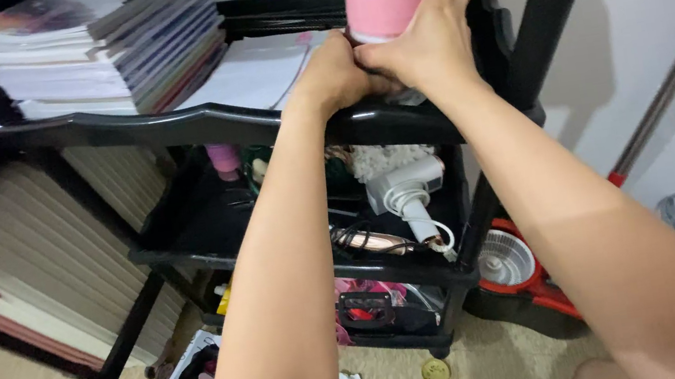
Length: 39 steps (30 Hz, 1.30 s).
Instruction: The person clears a cluttered black table by moving papers, a comb, a small pink container, and other items into a nearby rolling cart. They then wipe the table surface with a green cloth and continue sorting items on the floor and lower shelves of the cart.
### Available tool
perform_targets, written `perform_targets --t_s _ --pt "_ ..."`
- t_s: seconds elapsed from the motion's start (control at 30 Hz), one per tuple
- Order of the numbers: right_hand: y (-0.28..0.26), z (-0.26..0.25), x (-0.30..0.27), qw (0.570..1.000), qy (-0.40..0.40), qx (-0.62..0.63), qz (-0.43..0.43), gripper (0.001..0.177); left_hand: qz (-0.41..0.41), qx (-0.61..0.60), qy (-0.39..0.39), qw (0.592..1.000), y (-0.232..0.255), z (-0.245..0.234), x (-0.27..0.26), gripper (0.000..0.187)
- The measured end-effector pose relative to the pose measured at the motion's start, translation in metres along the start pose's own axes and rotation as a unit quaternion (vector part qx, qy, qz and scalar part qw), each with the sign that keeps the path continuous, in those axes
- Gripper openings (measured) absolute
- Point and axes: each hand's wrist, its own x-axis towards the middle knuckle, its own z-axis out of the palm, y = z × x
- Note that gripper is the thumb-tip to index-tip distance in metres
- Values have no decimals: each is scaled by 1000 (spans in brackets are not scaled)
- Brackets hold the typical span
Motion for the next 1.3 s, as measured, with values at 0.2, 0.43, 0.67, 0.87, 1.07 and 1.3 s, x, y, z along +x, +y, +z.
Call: perform_targets --t_s 0.2,0.43,0.67,0.87,1.07,1.3 --pt "-12 -10 -7 996 28 -42 -76 144 -20 51 32 998 -7 14 11 69" --pt "-41 -82 -57 993 12 60 -102 42 51 120 117 985 -6 17 8 74" --pt "-13 -113 -77 966 176 -18 -189 24 3 121 120 985 12 17 -3 72" --pt "65 -105 -36 842 125 489 191 22 -30 93 83 992 30 38 11 48" --pt "117 -86 10 923 -124 336 142 70 -117 126 17 985 35 62 36 36" --pt "126 -52 49 958 -167 179 -149 143 -121 144 -97 977 33 73 42 81"
